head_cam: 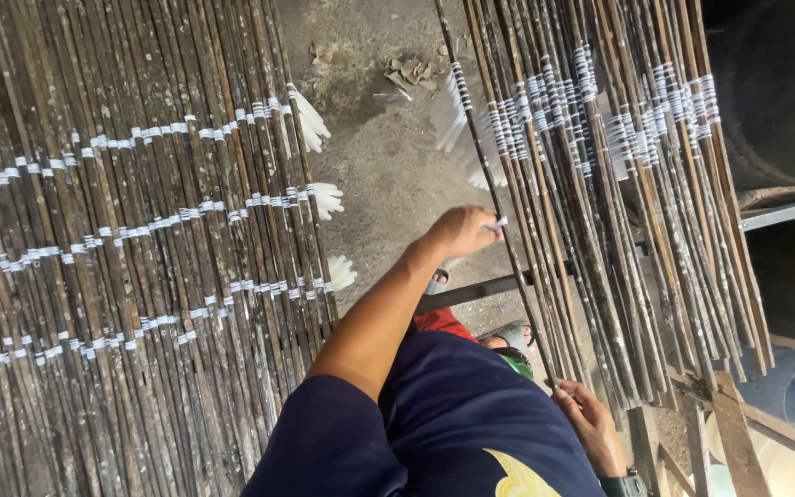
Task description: Tying candle wicks onto a long stick at regular intervals in preparation for dipping.
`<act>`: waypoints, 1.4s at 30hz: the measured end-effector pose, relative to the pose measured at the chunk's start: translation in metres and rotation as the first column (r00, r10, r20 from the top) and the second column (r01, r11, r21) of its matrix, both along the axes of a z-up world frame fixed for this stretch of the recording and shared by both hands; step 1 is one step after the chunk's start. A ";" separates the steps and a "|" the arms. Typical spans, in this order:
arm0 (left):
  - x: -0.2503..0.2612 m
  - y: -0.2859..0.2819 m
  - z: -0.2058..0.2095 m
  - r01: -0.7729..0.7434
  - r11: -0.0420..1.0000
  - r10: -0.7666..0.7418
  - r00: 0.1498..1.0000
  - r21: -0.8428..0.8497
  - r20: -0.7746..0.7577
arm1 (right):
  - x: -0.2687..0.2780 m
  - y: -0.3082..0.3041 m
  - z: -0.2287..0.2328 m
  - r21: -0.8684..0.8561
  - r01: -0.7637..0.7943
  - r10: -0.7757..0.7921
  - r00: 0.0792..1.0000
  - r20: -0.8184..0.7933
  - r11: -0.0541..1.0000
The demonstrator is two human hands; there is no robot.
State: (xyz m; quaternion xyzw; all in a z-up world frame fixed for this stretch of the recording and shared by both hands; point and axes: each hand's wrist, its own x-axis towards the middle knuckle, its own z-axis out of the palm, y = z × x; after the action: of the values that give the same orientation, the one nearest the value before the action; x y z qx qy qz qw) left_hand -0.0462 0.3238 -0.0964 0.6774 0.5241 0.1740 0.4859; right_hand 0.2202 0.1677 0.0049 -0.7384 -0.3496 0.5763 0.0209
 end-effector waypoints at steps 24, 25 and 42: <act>-0.024 0.108 -0.064 -0.693 0.627 0.749 0.661 0.356 -0.033 | 0.065 -0.031 -0.043 0.042 0.312 -0.300 0.937 -0.177 0.949; -0.027 0.106 -0.062 -0.692 0.629 0.748 0.662 0.354 -0.034 | 0.067 -0.030 -0.044 0.041 0.313 -0.302 0.937 -0.175 0.949; -0.047 0.075 -0.052 -0.651 0.759 0.641 0.743 -0.017 0.193 | 0.049 -0.016 -0.012 0.002 0.289 -0.282 0.935 -0.213 0.957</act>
State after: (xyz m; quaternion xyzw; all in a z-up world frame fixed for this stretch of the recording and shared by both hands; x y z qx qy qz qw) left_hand -0.0933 0.3985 -0.1483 0.4468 0.6736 0.4077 0.4247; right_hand 0.2687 0.1516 -0.0068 -0.7158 -0.2441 0.6360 0.1535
